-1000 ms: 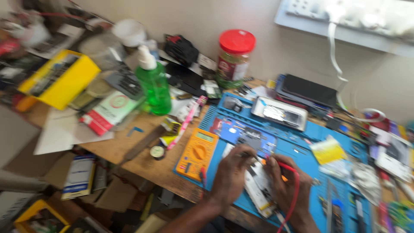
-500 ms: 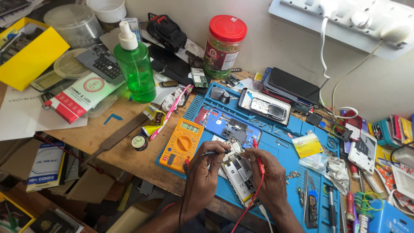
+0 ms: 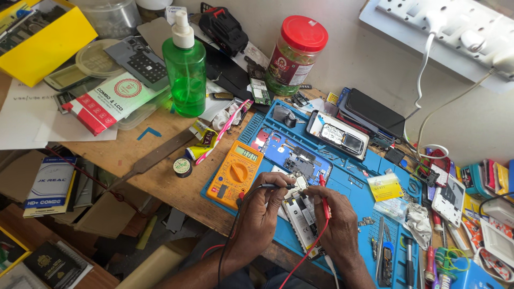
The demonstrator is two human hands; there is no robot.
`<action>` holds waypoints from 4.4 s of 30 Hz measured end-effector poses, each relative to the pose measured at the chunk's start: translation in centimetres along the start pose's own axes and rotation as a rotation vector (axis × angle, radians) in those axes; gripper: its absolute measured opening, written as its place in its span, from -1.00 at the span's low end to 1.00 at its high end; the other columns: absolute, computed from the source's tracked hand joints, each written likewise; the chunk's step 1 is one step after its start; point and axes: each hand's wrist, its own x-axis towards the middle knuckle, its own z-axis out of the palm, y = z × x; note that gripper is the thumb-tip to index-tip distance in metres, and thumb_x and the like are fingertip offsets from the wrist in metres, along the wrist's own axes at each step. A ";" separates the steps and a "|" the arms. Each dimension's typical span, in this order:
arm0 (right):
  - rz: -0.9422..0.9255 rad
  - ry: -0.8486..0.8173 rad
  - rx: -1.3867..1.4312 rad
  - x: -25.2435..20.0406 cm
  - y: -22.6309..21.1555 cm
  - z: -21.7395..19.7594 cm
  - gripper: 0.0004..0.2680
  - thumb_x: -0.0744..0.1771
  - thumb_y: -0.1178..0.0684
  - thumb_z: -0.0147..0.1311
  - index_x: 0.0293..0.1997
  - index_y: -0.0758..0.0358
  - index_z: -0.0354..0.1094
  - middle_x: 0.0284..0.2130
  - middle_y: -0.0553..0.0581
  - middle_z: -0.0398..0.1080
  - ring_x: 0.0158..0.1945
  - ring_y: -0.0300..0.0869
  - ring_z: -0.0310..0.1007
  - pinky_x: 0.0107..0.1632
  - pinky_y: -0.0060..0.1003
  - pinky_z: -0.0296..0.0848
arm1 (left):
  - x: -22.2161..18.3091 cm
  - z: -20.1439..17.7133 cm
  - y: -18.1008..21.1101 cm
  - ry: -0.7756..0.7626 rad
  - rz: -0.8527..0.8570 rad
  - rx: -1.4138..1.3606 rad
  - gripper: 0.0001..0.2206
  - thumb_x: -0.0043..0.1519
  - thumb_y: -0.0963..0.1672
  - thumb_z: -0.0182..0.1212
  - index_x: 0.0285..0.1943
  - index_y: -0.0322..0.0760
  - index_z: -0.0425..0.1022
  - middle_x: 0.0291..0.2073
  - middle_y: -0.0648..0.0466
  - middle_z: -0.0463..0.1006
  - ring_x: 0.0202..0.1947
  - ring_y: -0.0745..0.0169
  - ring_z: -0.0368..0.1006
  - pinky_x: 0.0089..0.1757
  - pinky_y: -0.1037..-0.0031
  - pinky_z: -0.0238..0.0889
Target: The person repairs a smartphone by opening the back cover, testing the battery with a multimeter, and using tweezers to adjust internal components. They connect a charging cable to verify power and manipulate small parts on the motherboard.
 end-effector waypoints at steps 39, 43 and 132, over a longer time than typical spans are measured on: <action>0.185 -0.023 -0.261 -7.8 -0.3 -2.4 -0.57 0.16 -0.09 0.37 0.04 0.27 0.35 0.01 0.27 0.52 0.08 0.04 0.55 0.08 -0.10 0.49 | -0.4 -0.1 0.6 0.013 0.027 -0.151 -0.94 0.43 -0.26 -0.02 0.02 -0.34 0.31 0.03 -0.08 0.53 0.08 0.21 0.53 0.08 0.43 0.42; 0.150 -0.015 -0.279 -8.8 0.5 -1.4 -0.46 0.09 -0.11 0.44 0.06 0.34 0.30 0.08 0.34 0.44 0.14 0.09 0.48 0.12 -0.07 0.46 | -2.7 -1.9 1.8 -0.055 0.244 0.035 -0.86 0.38 -0.30 0.03 0.08 -0.36 0.33 0.06 -0.17 0.54 0.13 0.01 0.54 0.15 0.32 0.38; 0.035 -0.130 -0.205 -7.3 2.1 -4.3 -0.40 0.13 -0.07 0.39 0.24 0.33 0.24 0.07 0.39 0.40 0.15 0.18 0.42 0.15 0.02 0.41 | -1.9 -3.5 0.7 -0.619 0.137 1.027 -0.26 0.28 0.01 0.24 0.54 -0.40 -0.04 0.37 -0.44 -0.03 0.42 -0.56 -0.17 0.26 -0.17 -0.14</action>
